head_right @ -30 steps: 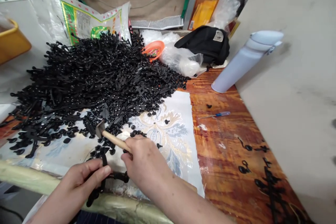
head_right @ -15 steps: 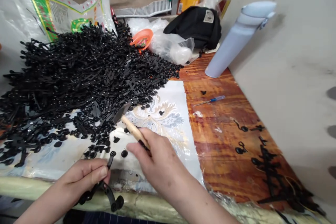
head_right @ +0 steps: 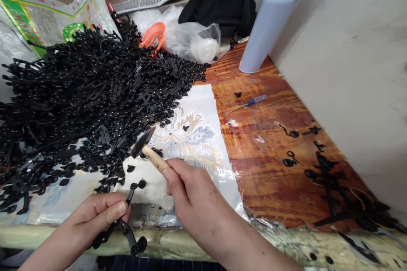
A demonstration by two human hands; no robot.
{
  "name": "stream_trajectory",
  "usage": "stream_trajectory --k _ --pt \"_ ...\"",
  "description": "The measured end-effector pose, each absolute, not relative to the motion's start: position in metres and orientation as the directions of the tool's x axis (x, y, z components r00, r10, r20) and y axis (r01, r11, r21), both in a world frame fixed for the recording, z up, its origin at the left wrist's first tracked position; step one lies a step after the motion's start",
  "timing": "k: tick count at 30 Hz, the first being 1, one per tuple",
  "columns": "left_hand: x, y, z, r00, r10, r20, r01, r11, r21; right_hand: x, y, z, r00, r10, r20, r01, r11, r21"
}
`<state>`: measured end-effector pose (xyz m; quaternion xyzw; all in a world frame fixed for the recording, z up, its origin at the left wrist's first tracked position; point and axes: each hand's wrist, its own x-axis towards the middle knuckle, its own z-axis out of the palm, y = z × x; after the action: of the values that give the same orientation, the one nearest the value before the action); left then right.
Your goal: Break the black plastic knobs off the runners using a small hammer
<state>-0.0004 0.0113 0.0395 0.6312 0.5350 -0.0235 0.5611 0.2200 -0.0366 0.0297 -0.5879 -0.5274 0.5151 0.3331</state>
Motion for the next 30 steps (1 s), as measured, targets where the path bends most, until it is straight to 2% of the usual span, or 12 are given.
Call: stream_trajectory --k 14,20,25,27,30 --pt "0.006 0.016 0.038 0.431 0.594 -0.679 0.745 0.19 0.639 0.223 -0.041 0.031 -0.105 0.971 -0.216 0.286 -0.179 -0.942" --pt "0.008 0.017 0.037 0.432 0.585 -0.687 0.728 0.223 0.648 0.227 -0.053 0.031 -0.116 0.992 -0.043 0.434 0.011 -0.901" --pt "0.007 0.014 0.034 0.44 0.597 -0.671 0.693 0.249 0.676 0.237 -0.064 0.034 -0.247 0.965 0.087 0.604 0.224 -0.765" --pt "0.006 0.013 0.033 0.445 0.598 -0.667 0.673 0.269 0.689 0.242 -0.066 0.037 -0.256 0.956 0.145 0.649 0.281 -0.707" --pt "0.006 0.013 0.032 0.458 0.595 -0.661 0.658 0.274 0.702 0.243 -0.067 0.036 -0.241 0.947 0.211 0.655 0.319 -0.685"
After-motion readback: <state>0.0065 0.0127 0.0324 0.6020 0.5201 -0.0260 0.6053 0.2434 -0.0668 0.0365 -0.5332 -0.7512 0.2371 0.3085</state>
